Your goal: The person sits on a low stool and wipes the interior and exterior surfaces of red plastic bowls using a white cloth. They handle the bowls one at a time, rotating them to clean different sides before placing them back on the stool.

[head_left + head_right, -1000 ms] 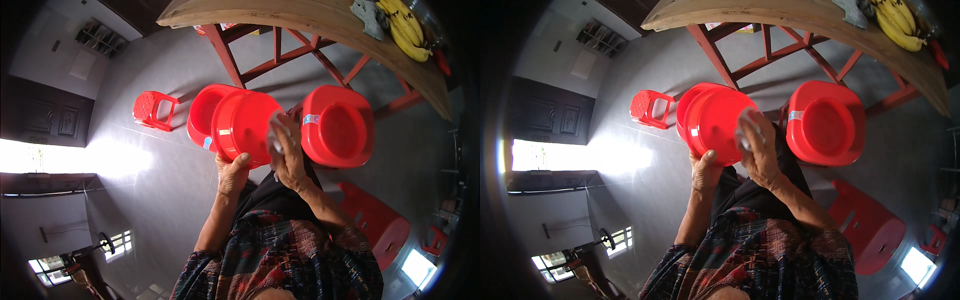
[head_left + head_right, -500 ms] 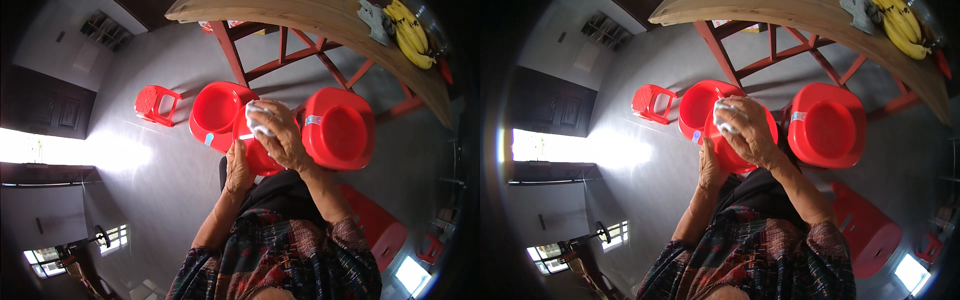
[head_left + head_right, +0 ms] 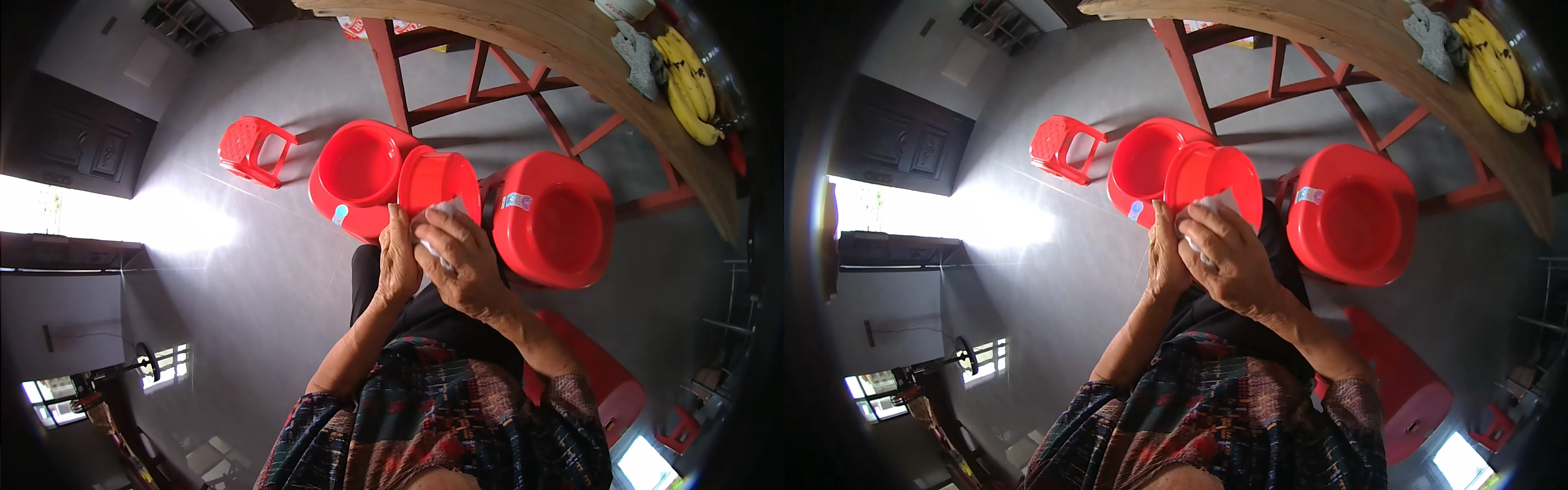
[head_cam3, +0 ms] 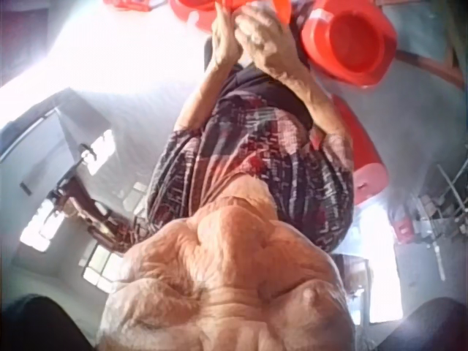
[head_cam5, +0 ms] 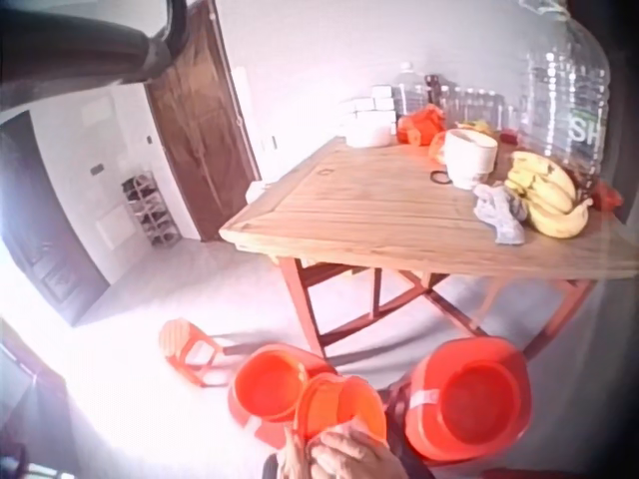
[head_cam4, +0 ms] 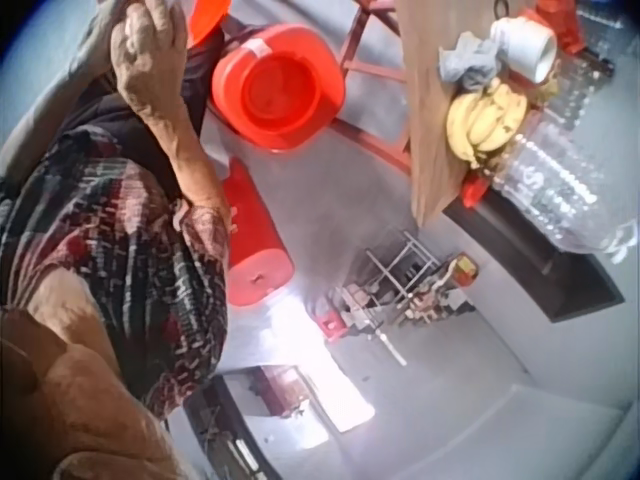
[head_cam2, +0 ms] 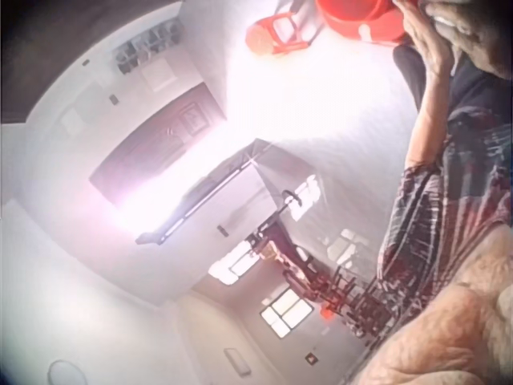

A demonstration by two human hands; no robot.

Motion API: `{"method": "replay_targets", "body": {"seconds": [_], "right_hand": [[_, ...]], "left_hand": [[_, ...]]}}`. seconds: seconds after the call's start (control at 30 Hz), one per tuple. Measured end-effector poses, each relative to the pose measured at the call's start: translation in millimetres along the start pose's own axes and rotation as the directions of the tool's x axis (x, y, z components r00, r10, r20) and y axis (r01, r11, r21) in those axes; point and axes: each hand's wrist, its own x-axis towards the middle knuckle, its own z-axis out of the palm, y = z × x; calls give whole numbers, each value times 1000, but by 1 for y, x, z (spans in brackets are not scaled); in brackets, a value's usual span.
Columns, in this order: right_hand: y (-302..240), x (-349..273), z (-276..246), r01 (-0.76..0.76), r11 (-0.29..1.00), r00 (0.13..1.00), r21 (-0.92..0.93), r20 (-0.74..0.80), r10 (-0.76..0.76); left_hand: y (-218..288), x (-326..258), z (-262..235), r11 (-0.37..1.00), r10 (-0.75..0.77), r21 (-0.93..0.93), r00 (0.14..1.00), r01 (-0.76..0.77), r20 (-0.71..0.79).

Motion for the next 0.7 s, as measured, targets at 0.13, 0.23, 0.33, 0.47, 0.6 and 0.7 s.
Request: {"method": "replay_targets", "body": {"seconds": [0.13,0.23,0.33,0.47,0.6,0.7], "right_hand": [[17,28,-9,-92,994,994,63,-50,95],[45,35,-12,-253,939,965,233,-4,261],[74,29,-18,-587,565,797,579,293,528],[101,1,-9,-689,382,652,616,295,698],[77,-29,22,-427,-123,476,896,338,812],[61,-56,44,-416,-59,472,907,271,839]], "left_hand": [[5,-9,0,991,-107,-82,994,109,35],[-16,-14,-6,995,73,68,996,-77,49],[-9,-24,-10,983,83,-173,988,-60,128],[-7,-18,-6,884,-78,-458,995,96,59],[-9,-3,-7,654,-133,-738,985,168,108],[-4,3,-4,532,-159,-829,982,175,105]]}}
